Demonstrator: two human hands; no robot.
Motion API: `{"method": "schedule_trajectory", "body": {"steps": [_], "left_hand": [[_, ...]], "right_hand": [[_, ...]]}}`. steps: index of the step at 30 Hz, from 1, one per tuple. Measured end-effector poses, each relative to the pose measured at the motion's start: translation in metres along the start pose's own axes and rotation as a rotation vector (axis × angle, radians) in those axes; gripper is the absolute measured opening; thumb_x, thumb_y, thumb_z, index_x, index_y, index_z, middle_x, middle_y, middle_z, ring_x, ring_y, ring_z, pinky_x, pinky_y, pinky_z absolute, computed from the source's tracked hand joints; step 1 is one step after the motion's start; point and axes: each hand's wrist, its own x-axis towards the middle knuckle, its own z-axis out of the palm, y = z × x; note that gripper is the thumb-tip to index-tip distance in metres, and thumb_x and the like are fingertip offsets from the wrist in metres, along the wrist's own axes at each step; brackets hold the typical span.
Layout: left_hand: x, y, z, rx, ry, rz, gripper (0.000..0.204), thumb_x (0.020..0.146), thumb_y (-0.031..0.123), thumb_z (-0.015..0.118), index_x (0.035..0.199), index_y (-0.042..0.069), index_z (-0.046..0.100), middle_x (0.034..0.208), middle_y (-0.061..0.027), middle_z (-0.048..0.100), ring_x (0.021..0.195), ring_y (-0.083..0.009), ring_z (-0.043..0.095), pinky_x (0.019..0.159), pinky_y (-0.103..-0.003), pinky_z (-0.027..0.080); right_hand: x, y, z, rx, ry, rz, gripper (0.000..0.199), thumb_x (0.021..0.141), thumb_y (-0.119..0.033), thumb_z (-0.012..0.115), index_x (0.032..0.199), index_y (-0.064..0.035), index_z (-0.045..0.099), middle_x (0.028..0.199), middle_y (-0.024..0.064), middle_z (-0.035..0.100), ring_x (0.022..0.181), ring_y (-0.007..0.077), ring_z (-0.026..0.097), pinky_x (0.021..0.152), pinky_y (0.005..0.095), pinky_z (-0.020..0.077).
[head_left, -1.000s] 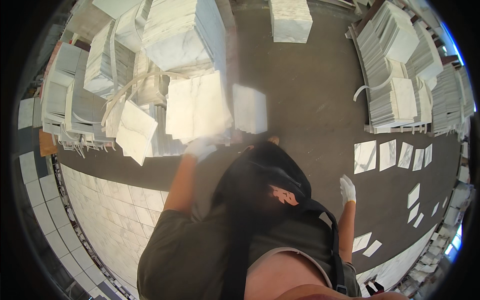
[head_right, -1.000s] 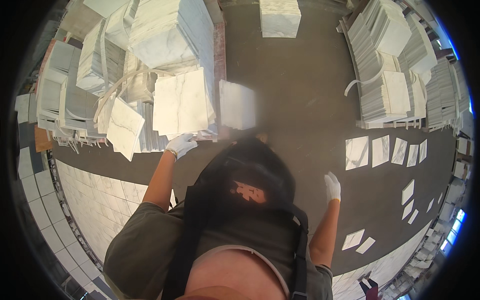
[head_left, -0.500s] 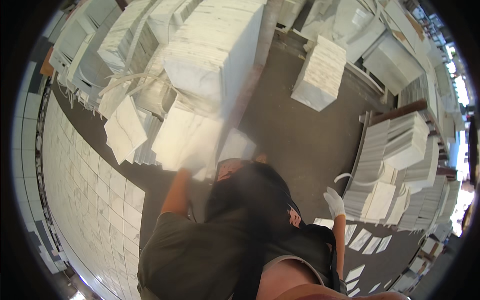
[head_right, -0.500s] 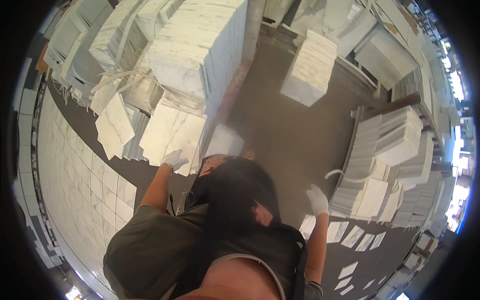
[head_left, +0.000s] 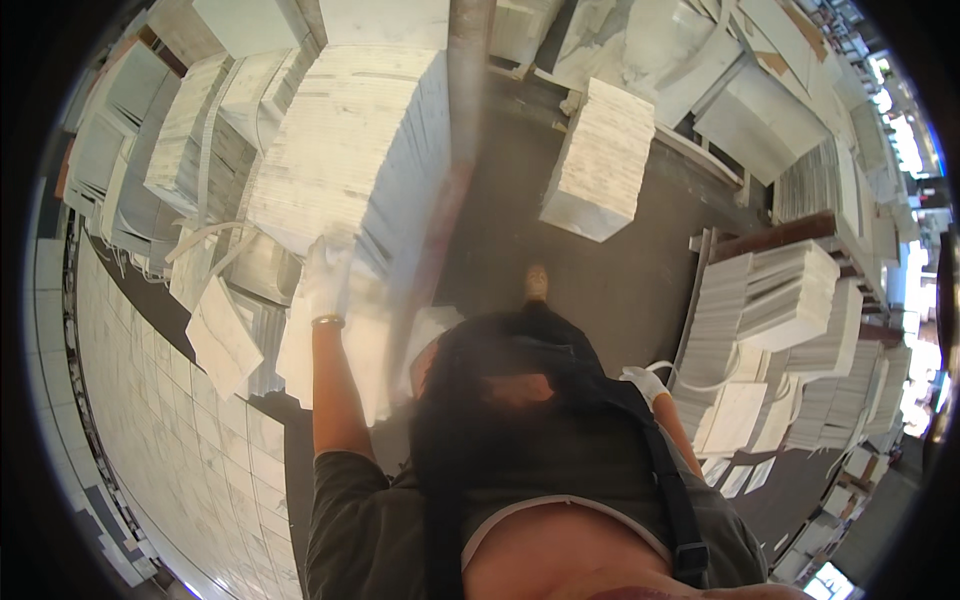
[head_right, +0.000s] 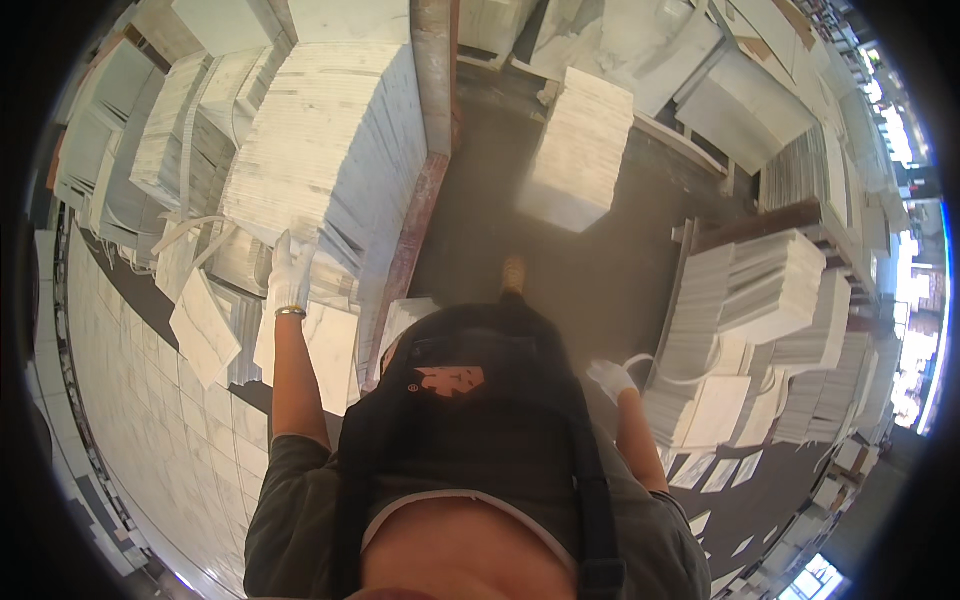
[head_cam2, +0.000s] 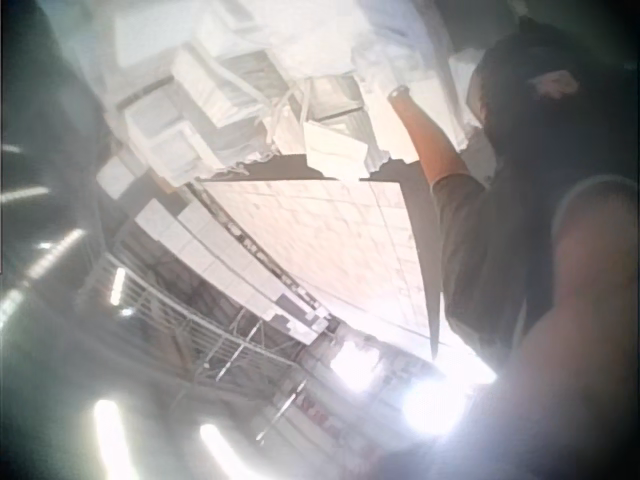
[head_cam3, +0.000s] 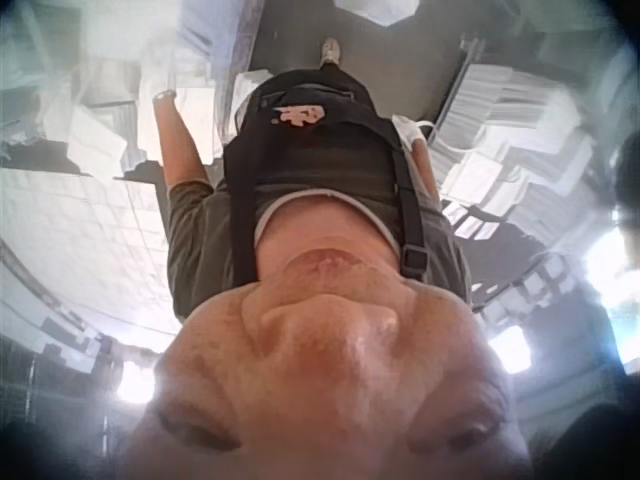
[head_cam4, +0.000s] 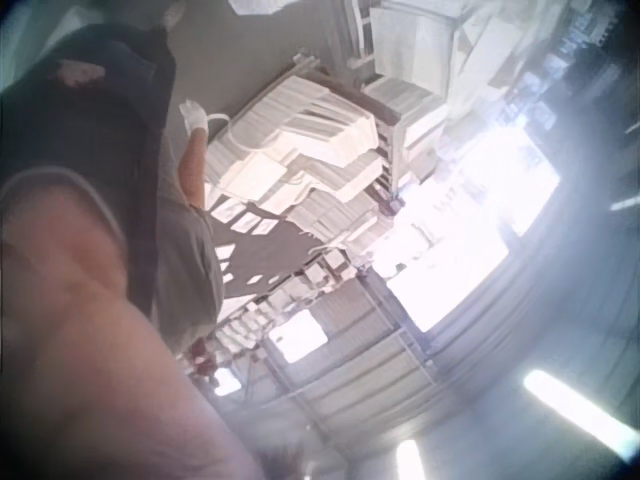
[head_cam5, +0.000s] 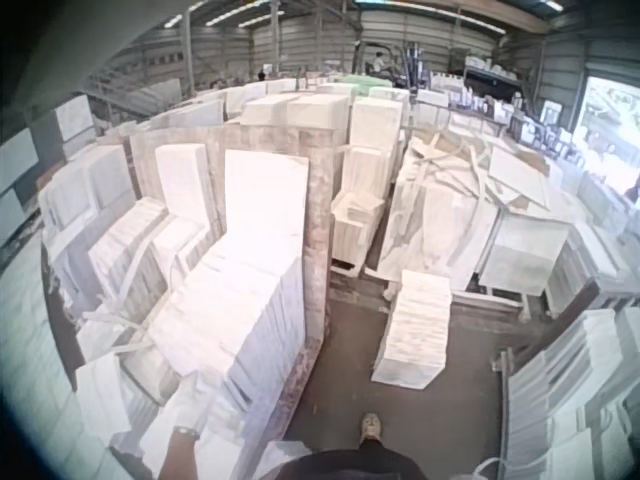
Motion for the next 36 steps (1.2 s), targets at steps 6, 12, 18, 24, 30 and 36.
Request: {"method": "schedule_trajectory", "body": {"steps": [6, 12, 18, 24, 30, 36], "left_hand": [[0.031, 0.035, -0.022, 0.083, -0.007, -0.123, 0.075, 0.089, 0.051, 0.064, 0.148, 0.009, 0.047, 0.155, -0.0159, 0.043, 0.14, -0.0349, 0.045, 0.113, -0.042, 0.04], [0.086, 0.029, -0.031, 0.105, 0.191, -0.292, 0.074, 0.087, 0.056, 0.062, 0.144, 0.01, 0.049, 0.151, -0.0164, 0.044, 0.136, -0.0374, 0.047, 0.109, -0.044, 0.044], [0.177, -0.001, -0.016, 0.35, 0.439, -0.278, 0.073, 0.089, 0.06, 0.06, 0.144, 0.013, 0.05, 0.148, -0.0157, 0.046, 0.135, -0.0376, 0.044, 0.11, -0.053, 0.038], [0.236, -0.018, -0.009, 0.476, 0.532, -0.375, 0.072, 0.091, 0.063, 0.055, 0.141, 0.011, 0.052, 0.142, -0.0166, 0.05, 0.128, -0.0368, 0.045, 0.111, -0.054, 0.028], [0.237, -0.009, -0.026, 0.449, 0.544, -0.351, 0.066, 0.091, 0.056, 0.056, 0.138, 0.009, 0.054, 0.14, -0.0179, 0.051, 0.125, -0.0385, 0.045, 0.109, -0.053, 0.03], [0.236, -0.002, -0.038, 0.416, 0.567, -0.339, 0.062, 0.089, 0.049, 0.06, 0.134, 0.007, 0.055, 0.137, -0.0185, 0.05, 0.125, -0.039, 0.045, 0.108, -0.054, 0.031]], "right_hand": [[0.109, 0.007, -0.222, 0.379, 0.16, 0.344, 0.061, 0.091, -0.046, 0.059, 0.136, -0.0046, 0.062, 0.143, 0.0196, 0.058, 0.136, 0.0327, 0.052, 0.114, 0.04, 0.0388], [0.222, -0.196, -0.457, 0.104, 0.334, -0.172, 0.047, 0.095, -0.03, 0.061, 0.134, -0.0029, 0.063, 0.135, 0.0179, 0.065, 0.128, 0.0305, 0.059, 0.109, 0.0371, 0.0439], [0.288, -0.46, -0.567, -0.061, 0.36, -0.637, 0.044, 0.096, -0.03, 0.063, 0.132, -0.0051, 0.065, 0.132, 0.0183, 0.066, 0.124, 0.0325, 0.061, 0.106, 0.0388, 0.046], [0.361, -0.649, -0.652, -0.318, 0.44, -0.748, 0.052, 0.094, -0.033, 0.062, 0.138, -0.0042, 0.06, 0.139, 0.0177, 0.061, 0.127, 0.0307, 0.059, 0.107, 0.0378, 0.0458], [0.429, -0.805, -0.719, -0.623, 0.698, -0.921, 0.049, 0.094, -0.032, 0.058, 0.137, -0.0077, 0.06, 0.141, 0.0172, 0.059, 0.131, 0.0341, 0.055, 0.112, 0.0416, 0.0414], [0.515, -0.936, -0.76, -0.901, 0.929, -0.859, 0.042, 0.093, -0.025, 0.055, 0.132, -0.012, 0.063, 0.139, 0.0123, 0.061, 0.121, 0.0343, 0.062, 0.104, 0.0443, 0.0489]]}}
